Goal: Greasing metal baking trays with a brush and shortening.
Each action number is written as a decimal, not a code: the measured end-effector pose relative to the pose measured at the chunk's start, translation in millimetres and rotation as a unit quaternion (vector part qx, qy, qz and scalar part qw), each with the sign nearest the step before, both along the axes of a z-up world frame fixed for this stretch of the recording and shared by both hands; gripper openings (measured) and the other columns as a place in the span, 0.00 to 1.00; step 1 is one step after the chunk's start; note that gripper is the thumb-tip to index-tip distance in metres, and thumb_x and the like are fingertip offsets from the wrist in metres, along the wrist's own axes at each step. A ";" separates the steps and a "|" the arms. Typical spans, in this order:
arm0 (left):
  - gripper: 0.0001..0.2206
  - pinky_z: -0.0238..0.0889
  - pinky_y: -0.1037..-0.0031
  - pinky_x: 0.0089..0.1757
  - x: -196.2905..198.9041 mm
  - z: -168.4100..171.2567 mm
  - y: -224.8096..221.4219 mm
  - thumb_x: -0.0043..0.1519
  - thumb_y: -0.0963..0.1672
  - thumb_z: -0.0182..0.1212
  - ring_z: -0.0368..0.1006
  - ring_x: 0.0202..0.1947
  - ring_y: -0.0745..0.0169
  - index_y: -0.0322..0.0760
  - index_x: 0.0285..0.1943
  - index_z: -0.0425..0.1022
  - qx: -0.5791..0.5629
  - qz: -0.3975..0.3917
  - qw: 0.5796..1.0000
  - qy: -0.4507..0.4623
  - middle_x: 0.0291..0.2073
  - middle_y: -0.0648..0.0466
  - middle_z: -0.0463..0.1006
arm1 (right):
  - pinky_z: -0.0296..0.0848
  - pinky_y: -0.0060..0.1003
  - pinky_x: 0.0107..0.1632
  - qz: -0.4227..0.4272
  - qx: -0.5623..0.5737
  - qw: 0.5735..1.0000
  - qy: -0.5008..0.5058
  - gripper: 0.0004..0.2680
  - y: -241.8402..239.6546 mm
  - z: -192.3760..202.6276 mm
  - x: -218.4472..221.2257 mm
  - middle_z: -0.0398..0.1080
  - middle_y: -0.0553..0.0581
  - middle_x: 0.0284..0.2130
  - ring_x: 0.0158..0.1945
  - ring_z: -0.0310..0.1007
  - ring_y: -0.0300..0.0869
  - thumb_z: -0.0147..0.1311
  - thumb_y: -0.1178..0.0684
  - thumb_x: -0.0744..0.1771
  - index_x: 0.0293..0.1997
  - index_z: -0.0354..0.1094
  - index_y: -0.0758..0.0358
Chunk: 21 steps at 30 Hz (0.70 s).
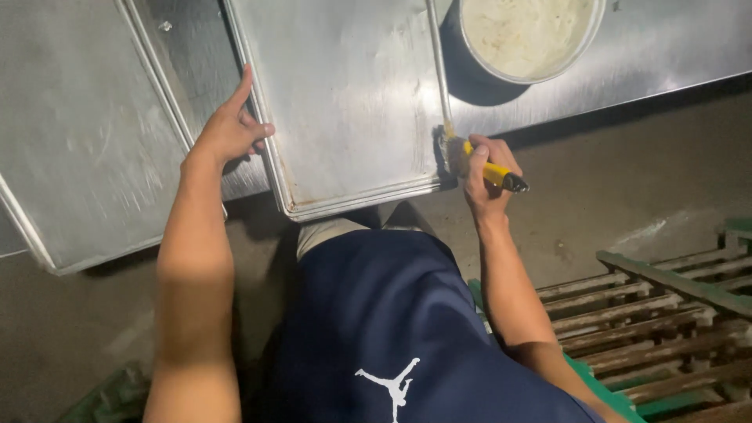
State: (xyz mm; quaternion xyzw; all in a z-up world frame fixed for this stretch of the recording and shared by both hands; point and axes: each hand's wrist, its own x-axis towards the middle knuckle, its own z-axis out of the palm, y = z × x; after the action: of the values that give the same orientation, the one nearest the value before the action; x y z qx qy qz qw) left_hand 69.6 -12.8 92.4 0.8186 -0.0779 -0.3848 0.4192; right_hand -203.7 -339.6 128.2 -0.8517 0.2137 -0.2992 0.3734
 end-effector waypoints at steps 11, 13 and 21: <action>0.49 0.66 0.72 0.25 13.6 -7.5 11.0 0.60 0.40 0.68 0.73 0.23 0.67 0.67 0.84 0.34 -0.032 -0.040 0.999 0.002 0.26 0.53 0.76 | 0.69 0.40 0.41 0.002 -0.004 1.000 0.026 0.07 30.6 -0.9 6.4 0.72 0.64 0.34 0.34 0.71 0.50 0.52 0.58 0.72 0.44 0.74 0.72; 0.49 0.66 0.72 0.24 16.2 -12.1 15.2 0.61 0.40 0.68 0.74 0.23 0.67 0.66 0.84 0.33 -0.041 -0.048 0.998 0.004 0.26 0.53 0.77 | 0.69 0.39 0.40 -0.005 -0.034 0.999 0.036 0.07 40.4 -10.7 6.7 0.72 0.64 0.34 0.34 0.72 0.49 0.53 0.57 0.71 0.43 0.73 0.72; 0.50 0.65 0.71 0.22 23.7 -37.7 26.2 0.62 0.41 0.69 0.76 0.22 0.64 0.66 0.84 0.29 -0.091 -0.086 0.992 -0.009 0.25 0.52 0.78 | 0.67 0.44 0.38 -0.069 -0.104 0.991 0.052 0.09 106.5 -31.7 17.6 0.69 0.64 0.29 0.32 0.70 0.51 0.48 0.57 0.72 0.41 0.74 0.71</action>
State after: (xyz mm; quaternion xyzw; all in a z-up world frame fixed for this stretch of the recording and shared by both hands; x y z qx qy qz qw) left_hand 93.2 13.4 54.7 0.7708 -0.1869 -0.4034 0.4563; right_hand -186.1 -233.1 96.5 -0.8834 0.2589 -0.3003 0.2499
